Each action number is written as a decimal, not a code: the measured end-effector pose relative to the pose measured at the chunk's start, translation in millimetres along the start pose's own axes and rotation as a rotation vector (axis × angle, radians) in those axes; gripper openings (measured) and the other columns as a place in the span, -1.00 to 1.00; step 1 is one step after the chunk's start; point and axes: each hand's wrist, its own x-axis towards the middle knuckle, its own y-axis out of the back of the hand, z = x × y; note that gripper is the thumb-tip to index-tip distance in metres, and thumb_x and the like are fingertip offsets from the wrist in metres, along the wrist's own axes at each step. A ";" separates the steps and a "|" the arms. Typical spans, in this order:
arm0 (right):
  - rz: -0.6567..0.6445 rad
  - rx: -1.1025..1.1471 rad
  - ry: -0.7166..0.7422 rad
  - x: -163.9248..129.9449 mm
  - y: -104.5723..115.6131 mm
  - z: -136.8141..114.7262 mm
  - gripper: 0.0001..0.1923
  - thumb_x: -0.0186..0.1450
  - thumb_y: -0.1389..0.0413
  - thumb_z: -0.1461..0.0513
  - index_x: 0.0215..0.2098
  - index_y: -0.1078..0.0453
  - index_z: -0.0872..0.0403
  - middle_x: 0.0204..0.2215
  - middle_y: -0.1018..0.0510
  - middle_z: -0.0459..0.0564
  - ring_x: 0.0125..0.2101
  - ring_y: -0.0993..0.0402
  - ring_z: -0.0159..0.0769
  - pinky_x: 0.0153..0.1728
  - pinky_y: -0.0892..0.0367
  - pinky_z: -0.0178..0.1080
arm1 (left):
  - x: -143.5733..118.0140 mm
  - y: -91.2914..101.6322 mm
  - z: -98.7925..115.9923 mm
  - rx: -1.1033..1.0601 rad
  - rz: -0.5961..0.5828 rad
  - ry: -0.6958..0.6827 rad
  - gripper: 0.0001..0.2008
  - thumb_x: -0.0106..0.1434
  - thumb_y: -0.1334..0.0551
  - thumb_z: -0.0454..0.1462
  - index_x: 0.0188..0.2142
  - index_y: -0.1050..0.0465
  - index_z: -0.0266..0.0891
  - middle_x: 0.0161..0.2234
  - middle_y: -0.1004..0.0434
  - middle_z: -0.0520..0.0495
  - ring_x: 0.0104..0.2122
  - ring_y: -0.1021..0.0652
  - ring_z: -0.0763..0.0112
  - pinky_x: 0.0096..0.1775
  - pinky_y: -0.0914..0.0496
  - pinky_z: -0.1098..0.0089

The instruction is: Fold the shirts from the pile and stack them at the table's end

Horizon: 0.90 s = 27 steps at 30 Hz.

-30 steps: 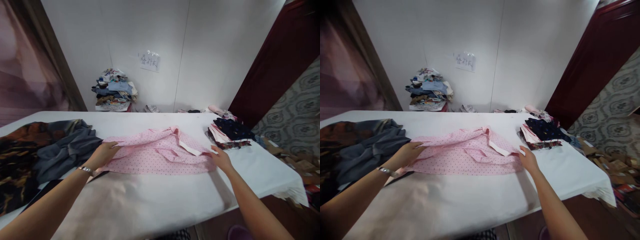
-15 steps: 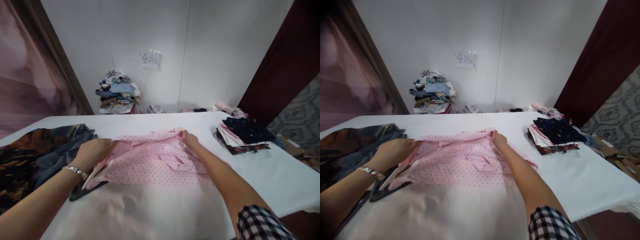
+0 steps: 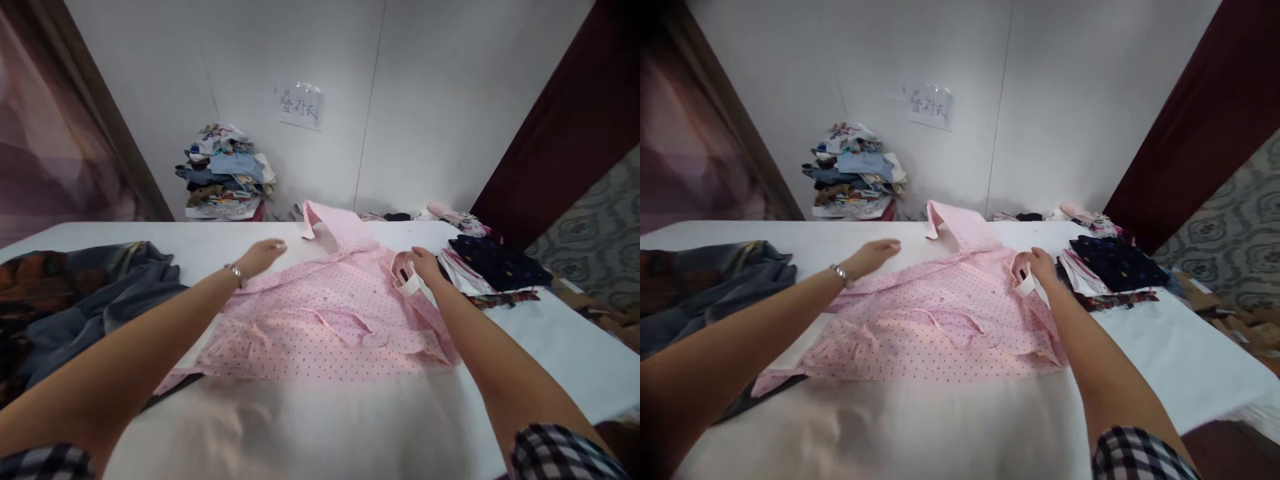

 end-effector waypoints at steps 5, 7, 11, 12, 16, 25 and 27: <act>-0.156 -0.191 0.219 -50.0 29.0 -7.3 -0.55 0.27 -0.05 0.09 0.07 -0.41 0.09 0.06 -0.48 0.11 0.05 -0.38 -0.11 0.09 -0.21 -0.15 | -80.5 -35.9 -21.9 0.170 -0.328 -0.058 -0.46 0.23 -0.06 0.07 0.06 -0.44 -0.15 0.10 -0.47 -0.12 0.03 -0.48 0.14 0.05 -0.35 0.21; -0.257 -0.245 0.288 -74.6 35.4 -9.0 -0.46 0.23 -0.12 0.05 0.15 -0.34 0.01 0.09 -0.46 0.08 0.03 -0.39 -0.10 0.04 -0.24 -0.18 | -101.3 -37.9 -27.7 0.248 -0.358 -0.077 -0.40 0.19 -0.08 0.09 0.10 -0.41 -0.18 0.09 -0.47 -0.17 0.04 -0.48 0.10 0.06 -0.34 0.18; -0.302 -0.381 0.262 -96.5 39.6 7.6 -0.28 0.13 -0.23 0.15 0.25 -0.21 -0.07 0.08 -0.45 0.10 0.00 -0.43 -0.07 -0.04 -0.27 -0.21 | -114.0 -36.0 -28.4 0.364 -0.339 -0.066 -0.35 0.16 -0.11 0.05 0.14 -0.35 -0.26 0.10 -0.45 -0.26 0.04 -0.47 0.04 0.05 -0.33 0.15; -0.264 -0.381 0.217 -93.5 42.3 15.3 -0.32 0.16 -0.19 0.18 0.25 -0.21 -0.07 0.04 -0.49 0.10 -0.02 -0.44 -0.08 -0.06 -0.28 -0.22 | -113.7 -35.2 -26.1 0.380 -0.329 -0.069 -0.37 0.16 -0.11 0.02 0.13 -0.36 -0.28 0.09 -0.45 -0.27 0.04 -0.47 0.04 0.03 -0.34 0.16; 0.001 -0.322 -0.035 -67.5 70.7 47.8 -0.42 0.27 0.00 0.29 0.26 -0.18 0.14 -0.08 -0.56 0.18 -0.06 -0.48 -0.10 -0.07 -0.32 -0.17 | -116.0 -31.9 -14.3 0.405 -0.257 -0.139 -0.54 0.18 -0.09 -0.12 0.00 -0.46 -0.29 -0.01 -0.52 -0.26 -0.04 -0.50 0.10 -0.02 -0.37 0.19; -0.205 -0.160 0.205 -111.9 74.1 56.2 -0.50 0.26 -0.05 0.15 0.15 -0.34 0.08 0.09 -0.47 0.12 0.10 -0.37 -0.04 0.10 -0.26 -0.01 | -157.2 -25.6 -22.3 0.471 -0.094 -0.257 -0.63 0.27 0.07 -0.24 -0.13 -0.47 -0.22 -0.09 -0.56 -0.17 -0.15 -0.55 0.20 -0.21 -0.41 0.29; -0.402 -0.094 0.288 -139.1 59.3 47.8 -0.48 0.24 -0.10 0.08 0.15 -0.35 0.00 0.08 -0.49 0.04 0.07 -0.40 -0.06 0.07 -0.31 -0.01 | -165.2 -23.6 -19.7 0.489 -0.068 -0.282 -0.64 0.28 0.08 -0.26 -0.13 -0.45 -0.24 -0.13 -0.58 -0.16 -0.22 -0.57 0.22 -0.23 -0.42 0.29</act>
